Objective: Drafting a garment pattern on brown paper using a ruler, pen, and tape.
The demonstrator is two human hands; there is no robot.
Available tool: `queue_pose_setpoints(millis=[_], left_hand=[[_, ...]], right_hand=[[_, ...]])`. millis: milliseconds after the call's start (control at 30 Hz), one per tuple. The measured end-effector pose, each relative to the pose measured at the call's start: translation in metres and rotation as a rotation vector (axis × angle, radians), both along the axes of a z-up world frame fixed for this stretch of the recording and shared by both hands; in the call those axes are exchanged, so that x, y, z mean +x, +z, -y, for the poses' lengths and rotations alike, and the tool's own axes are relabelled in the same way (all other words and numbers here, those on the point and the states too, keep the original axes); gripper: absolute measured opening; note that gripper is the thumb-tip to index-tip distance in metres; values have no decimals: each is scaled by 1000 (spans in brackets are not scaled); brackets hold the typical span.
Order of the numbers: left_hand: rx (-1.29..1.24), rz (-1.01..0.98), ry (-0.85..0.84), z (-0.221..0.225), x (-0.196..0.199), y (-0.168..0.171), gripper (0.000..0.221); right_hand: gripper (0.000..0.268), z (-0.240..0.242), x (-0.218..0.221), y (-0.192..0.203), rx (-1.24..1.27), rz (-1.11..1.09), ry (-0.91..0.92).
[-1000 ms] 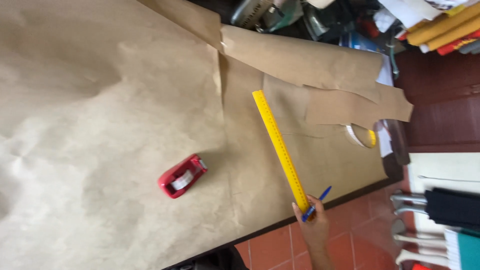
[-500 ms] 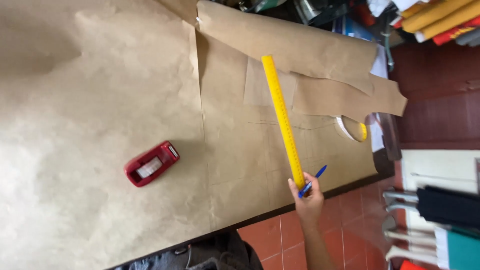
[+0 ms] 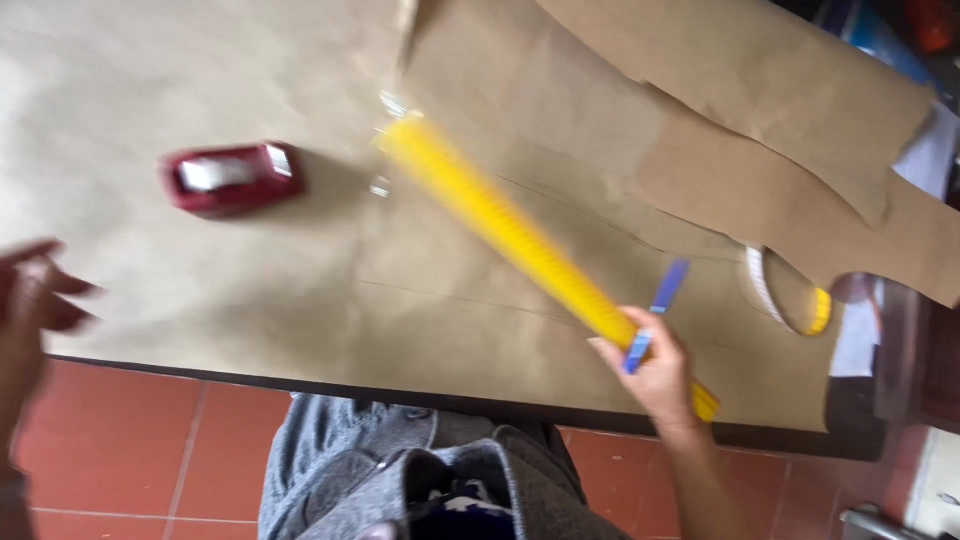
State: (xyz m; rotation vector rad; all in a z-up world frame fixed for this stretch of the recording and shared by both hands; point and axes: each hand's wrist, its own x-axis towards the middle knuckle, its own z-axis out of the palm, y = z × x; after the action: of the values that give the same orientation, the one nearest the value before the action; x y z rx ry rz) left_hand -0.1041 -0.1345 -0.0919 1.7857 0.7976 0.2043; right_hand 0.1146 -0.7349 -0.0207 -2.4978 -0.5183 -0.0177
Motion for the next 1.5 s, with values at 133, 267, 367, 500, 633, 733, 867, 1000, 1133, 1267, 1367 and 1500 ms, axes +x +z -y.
queue_pose_setpoints(millis=[133,267,367,500,633,733,867,1000,1133,1267,1367,1500], left_hand=[[-276,2,71,157,46,93,42],[-356,48,293,170,23,52,40],[-351,-13,351,137,-22,-9,23],[31,100,-112,101,-52,-76,72],[0,67,-114,84,-55,-115,61],[-20,6,-113,70,-83,-146,53],[-47,-60,-110,73,-90,-172,42],[525,-289,-296,133,-18,-76,48],[729,-287,-431,229,18,-15,72],[-681,-82,365,318,85,65,18],[-586,-175,31,349,95,76,21],[-152,-271,-262,370,92,60,12]], right_hand=[[44,-17,-9,2,20,7,334],[46,-44,-35,-2,20,24,496],[42,-68,-46,3,123,8,577],[43,-74,-56,3,173,36,583],[37,-68,-53,17,192,29,488],[38,-23,-54,3,346,-113,58],[20,37,-62,9,240,8,-283],[18,77,-79,4,386,-142,-589],[17,139,-85,-2,252,-26,-674],[21,248,-73,-43,168,58,-745],[16,319,-59,-60,76,136,-787],[15,379,-38,-78,85,231,-729]])
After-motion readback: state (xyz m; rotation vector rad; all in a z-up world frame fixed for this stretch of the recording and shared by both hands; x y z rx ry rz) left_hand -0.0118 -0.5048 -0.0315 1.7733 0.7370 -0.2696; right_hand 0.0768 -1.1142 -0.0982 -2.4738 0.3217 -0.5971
